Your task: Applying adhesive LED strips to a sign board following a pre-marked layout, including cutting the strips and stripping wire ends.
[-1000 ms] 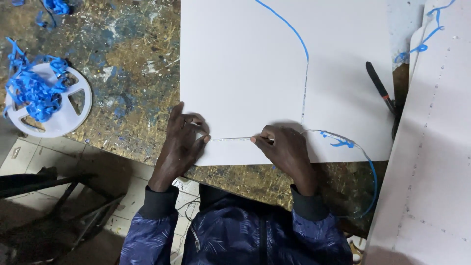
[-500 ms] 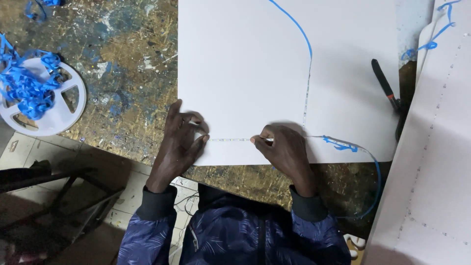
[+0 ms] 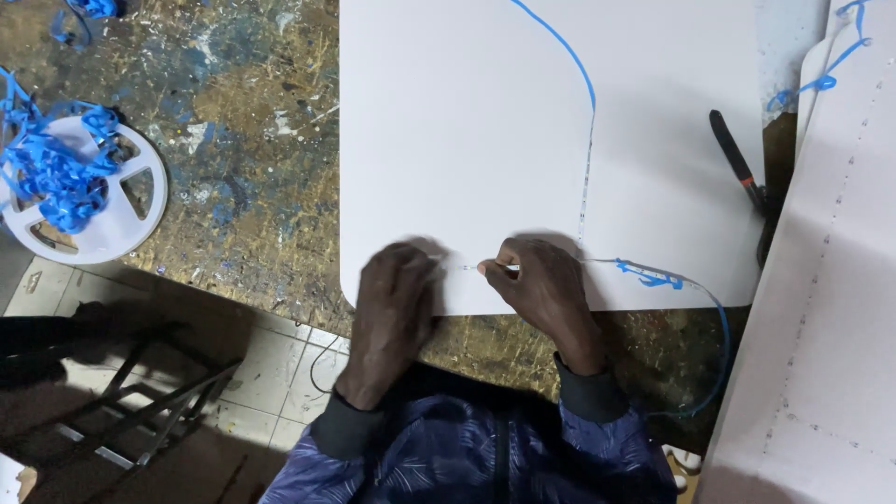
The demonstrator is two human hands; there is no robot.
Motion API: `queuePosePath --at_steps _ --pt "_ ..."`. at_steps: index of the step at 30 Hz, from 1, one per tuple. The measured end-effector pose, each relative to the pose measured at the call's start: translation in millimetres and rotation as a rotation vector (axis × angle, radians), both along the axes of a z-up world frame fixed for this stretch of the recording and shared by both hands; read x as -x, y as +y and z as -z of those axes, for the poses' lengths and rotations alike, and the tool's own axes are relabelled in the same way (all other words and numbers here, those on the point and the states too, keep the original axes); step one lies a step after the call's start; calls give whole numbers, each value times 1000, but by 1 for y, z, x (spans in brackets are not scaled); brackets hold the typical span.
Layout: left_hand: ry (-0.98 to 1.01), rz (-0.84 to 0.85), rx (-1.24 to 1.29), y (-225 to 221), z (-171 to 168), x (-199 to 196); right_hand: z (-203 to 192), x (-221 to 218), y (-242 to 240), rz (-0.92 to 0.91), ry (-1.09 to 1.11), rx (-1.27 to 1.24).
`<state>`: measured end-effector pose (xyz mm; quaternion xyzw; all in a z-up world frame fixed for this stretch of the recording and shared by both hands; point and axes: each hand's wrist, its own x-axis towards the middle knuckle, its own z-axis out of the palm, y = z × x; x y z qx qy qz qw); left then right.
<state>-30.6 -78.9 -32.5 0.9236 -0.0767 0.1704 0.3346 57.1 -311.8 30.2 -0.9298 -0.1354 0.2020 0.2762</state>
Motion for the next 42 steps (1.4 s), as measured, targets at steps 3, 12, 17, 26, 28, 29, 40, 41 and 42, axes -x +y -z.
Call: queuePosePath --at_steps 3,12,17,26,28,29,40,41,42 --pt "50 91 6 -32 -14 3 1 -1 -3 -46 -30 32" --pt "44 178 79 -28 -5 8 -16 -7 1 -118 -65 112" --pt "-48 -151 -7 -25 0 35 -6 -1 -2 -134 -110 118" --pt "-106 -183 -24 -28 4 32 -32 13 -5 -97 -68 -127" --pt "-99 -181 -31 -29 10 33 -32 13 -5 -69 -44 -127" --pt "-98 -199 -44 -28 12 33 -32 11 -3 -59 -24 -131" --pt "-56 -185 -37 -30 0 31 3 1 -10 -74 -39 -6" --pt "-51 -185 -50 -29 2 32 4 0 -9 -80 -43 -10" --pt "-49 -186 -49 -30 3 33 3 1 -9 -81 -41 -10"
